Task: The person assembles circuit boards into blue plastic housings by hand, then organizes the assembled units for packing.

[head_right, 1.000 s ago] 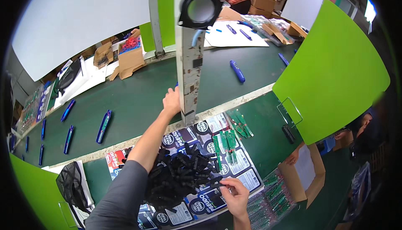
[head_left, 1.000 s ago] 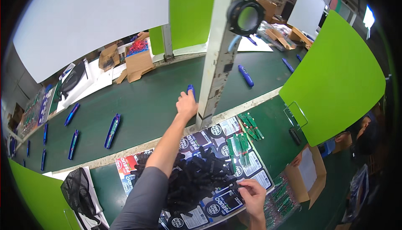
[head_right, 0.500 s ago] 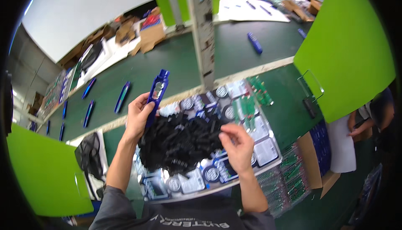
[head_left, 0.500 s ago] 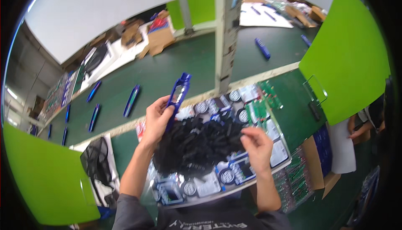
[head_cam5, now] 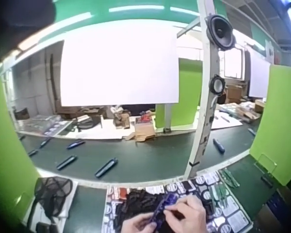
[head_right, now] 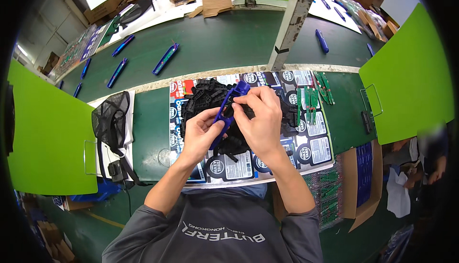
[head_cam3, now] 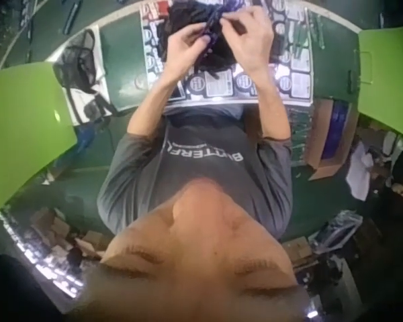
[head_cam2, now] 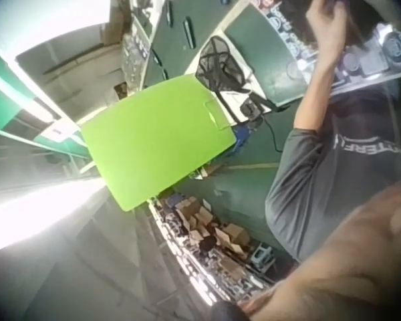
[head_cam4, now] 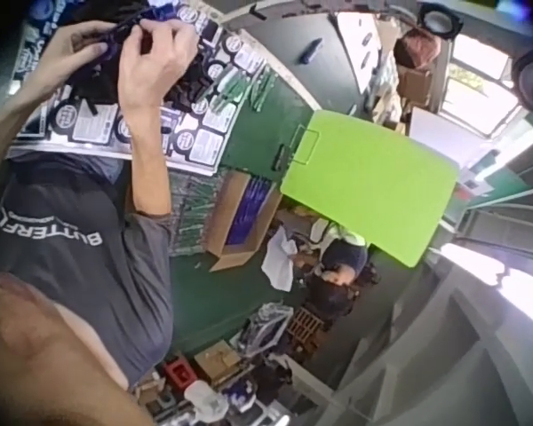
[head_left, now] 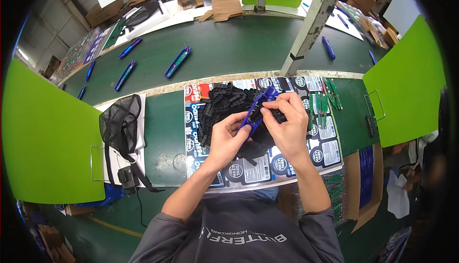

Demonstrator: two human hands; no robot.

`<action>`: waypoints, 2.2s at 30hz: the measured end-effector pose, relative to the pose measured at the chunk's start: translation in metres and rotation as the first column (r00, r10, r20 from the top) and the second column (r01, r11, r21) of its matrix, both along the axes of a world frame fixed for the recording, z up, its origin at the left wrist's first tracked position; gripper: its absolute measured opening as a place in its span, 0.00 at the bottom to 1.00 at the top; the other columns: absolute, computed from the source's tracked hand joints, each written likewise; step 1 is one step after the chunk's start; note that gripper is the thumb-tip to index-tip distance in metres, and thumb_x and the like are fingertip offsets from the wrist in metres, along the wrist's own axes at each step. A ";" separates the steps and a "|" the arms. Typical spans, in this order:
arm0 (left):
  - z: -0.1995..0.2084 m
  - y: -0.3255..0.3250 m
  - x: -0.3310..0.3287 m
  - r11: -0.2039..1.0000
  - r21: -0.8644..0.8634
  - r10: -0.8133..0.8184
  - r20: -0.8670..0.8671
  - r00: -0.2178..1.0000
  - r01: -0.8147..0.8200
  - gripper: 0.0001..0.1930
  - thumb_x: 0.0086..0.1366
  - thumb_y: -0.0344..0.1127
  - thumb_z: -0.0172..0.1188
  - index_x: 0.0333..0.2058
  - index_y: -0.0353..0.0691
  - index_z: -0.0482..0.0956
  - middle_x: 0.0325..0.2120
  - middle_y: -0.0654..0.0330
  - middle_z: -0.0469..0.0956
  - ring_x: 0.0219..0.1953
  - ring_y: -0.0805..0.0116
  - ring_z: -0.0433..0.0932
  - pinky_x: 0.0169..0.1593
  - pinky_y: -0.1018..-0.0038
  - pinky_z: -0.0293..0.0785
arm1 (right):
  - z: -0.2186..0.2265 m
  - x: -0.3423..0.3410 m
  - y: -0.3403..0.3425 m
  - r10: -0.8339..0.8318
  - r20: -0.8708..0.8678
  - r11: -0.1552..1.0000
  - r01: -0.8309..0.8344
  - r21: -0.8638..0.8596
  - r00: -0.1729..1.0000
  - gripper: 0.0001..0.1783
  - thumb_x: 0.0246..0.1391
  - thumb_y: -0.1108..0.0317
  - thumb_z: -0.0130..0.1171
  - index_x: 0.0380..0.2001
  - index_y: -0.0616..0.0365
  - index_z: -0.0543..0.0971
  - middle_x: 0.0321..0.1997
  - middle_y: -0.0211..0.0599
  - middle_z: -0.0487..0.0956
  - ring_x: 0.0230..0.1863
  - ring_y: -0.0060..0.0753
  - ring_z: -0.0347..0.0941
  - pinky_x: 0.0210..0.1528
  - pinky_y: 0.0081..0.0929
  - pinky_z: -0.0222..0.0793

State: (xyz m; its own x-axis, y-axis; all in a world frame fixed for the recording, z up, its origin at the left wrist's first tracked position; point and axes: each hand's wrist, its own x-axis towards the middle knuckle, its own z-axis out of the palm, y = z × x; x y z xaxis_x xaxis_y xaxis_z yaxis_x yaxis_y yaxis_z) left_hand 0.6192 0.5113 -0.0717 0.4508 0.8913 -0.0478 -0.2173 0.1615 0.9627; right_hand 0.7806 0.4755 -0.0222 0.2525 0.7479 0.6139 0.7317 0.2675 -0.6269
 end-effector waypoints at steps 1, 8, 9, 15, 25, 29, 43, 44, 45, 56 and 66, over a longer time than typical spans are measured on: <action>0.000 -0.003 -0.002 1.000 0.013 -0.010 -0.005 1.000 0.010 0.17 0.67 0.26 0.57 0.53 0.28 0.74 0.40 0.57 0.81 0.38 0.76 0.80 0.39 0.77 0.81 | 0.000 -0.004 0.000 -0.013 0.009 1.000 0.013 -0.012 1.000 0.07 0.40 0.73 0.70 0.28 0.57 0.84 0.32 0.35 0.72 0.37 0.39 0.70 0.42 0.37 0.63; 0.000 -0.012 0.006 0.996 0.070 0.058 -0.102 0.993 -0.051 0.12 0.66 0.29 0.62 0.45 0.30 0.79 0.32 0.61 0.82 0.30 0.81 0.78 0.30 0.82 0.77 | -0.003 -0.014 -0.013 -0.155 0.250 0.988 0.145 0.060 0.956 0.13 0.40 0.72 0.71 0.30 0.56 0.79 0.33 0.34 0.70 0.36 0.38 0.67 0.40 0.37 0.59; -0.001 -0.015 0.008 0.990 0.122 0.092 -0.145 0.985 -0.075 0.10 0.66 0.29 0.63 0.44 0.31 0.80 0.30 0.62 0.81 0.28 0.81 0.77 0.28 0.82 0.76 | -0.005 -0.013 -0.015 -0.181 0.137 0.984 0.179 0.027 0.974 0.18 0.38 0.71 0.72 0.34 0.57 0.76 0.35 0.35 0.69 0.36 0.37 0.67 0.40 0.37 0.60; -0.009 -0.029 0.008 0.847 0.515 0.271 -0.209 0.940 -0.130 0.07 0.58 0.19 0.64 0.37 0.28 0.82 0.25 0.59 0.77 0.25 0.78 0.75 0.29 0.81 0.71 | -0.035 0.003 -0.025 0.000 -0.566 0.982 -0.109 -0.157 0.824 0.25 0.41 0.73 0.73 0.42 0.59 0.71 0.29 0.28 0.71 0.30 0.22 0.67 0.35 0.24 0.69; -0.029 -0.024 -0.009 0.996 0.049 0.077 -0.185 0.980 -0.069 0.12 0.68 0.30 0.60 0.46 0.29 0.76 0.29 0.61 0.81 0.26 0.79 0.77 0.25 0.82 0.73 | -0.090 0.141 -0.024 -0.312 -0.316 0.931 0.222 -0.290 0.896 0.11 0.54 0.68 0.64 0.37 0.65 0.81 0.31 0.41 0.84 0.31 0.31 0.81 0.35 0.28 0.75; -0.029 -0.025 -0.005 0.998 0.027 0.066 -0.135 0.989 -0.063 0.13 0.69 0.31 0.59 0.48 0.29 0.76 0.30 0.61 0.81 0.27 0.78 0.78 0.25 0.82 0.73 | -0.113 0.192 0.008 -0.427 0.117 0.793 0.433 -0.429 0.897 0.12 0.53 0.66 0.63 0.38 0.62 0.82 0.35 0.51 0.83 0.38 0.51 0.81 0.43 0.43 0.76; -0.029 -0.024 -0.010 0.998 0.009 0.062 -0.144 0.988 -0.061 0.13 0.69 0.29 0.58 0.49 0.29 0.75 0.30 0.61 0.79 0.26 0.77 0.78 0.25 0.81 0.74 | -0.074 0.196 0.031 -0.416 0.355 0.701 0.543 -0.462 0.838 0.15 0.52 0.68 0.59 0.44 0.57 0.80 0.38 0.54 0.82 0.43 0.59 0.79 0.47 0.50 0.74; -0.027 -0.022 -0.010 0.996 0.003 0.088 -0.152 0.984 -0.089 0.13 0.69 0.29 0.58 0.49 0.29 0.75 0.30 0.61 0.79 0.26 0.77 0.78 0.25 0.81 0.74 | -0.059 0.189 0.024 -0.386 0.311 0.797 0.484 -0.361 0.869 0.15 0.52 0.69 0.58 0.45 0.56 0.79 0.36 0.51 0.83 0.40 0.60 0.79 0.46 0.50 0.74; -0.027 -0.020 -0.008 0.996 -0.040 0.074 -0.117 0.990 -0.079 0.13 0.69 0.30 0.59 0.49 0.29 0.75 0.30 0.61 0.79 0.27 0.77 0.78 0.25 0.81 0.74 | -0.036 0.176 0.016 -0.362 0.248 0.842 0.430 -0.326 0.898 0.14 0.54 0.70 0.58 0.45 0.57 0.79 0.33 0.47 0.83 0.37 0.53 0.81 0.41 0.45 0.76; -0.022 -0.010 0.013 0.969 -0.246 0.043 0.219 0.975 0.012 0.19 0.74 0.41 0.51 0.53 0.31 0.74 0.32 0.59 0.80 0.29 0.75 0.79 0.30 0.78 0.78 | 0.018 0.018 -0.043 0.180 -0.635 0.965 -0.260 -0.034 0.752 0.16 0.57 0.82 0.59 0.48 0.67 0.74 0.36 0.30 0.78 0.35 0.15 0.74 0.38 0.13 0.69; -0.020 -0.013 0.009 0.983 -0.180 0.001 0.210 0.978 0.037 0.19 0.76 0.42 0.45 0.53 0.33 0.74 0.34 0.57 0.81 0.31 0.71 0.81 0.31 0.75 0.81 | -0.004 -0.011 -0.027 0.229 -0.516 0.952 -0.301 -0.060 0.826 0.11 0.54 0.83 0.61 0.41 0.70 0.78 0.37 0.35 0.77 0.34 0.18 0.77 0.37 0.17 0.73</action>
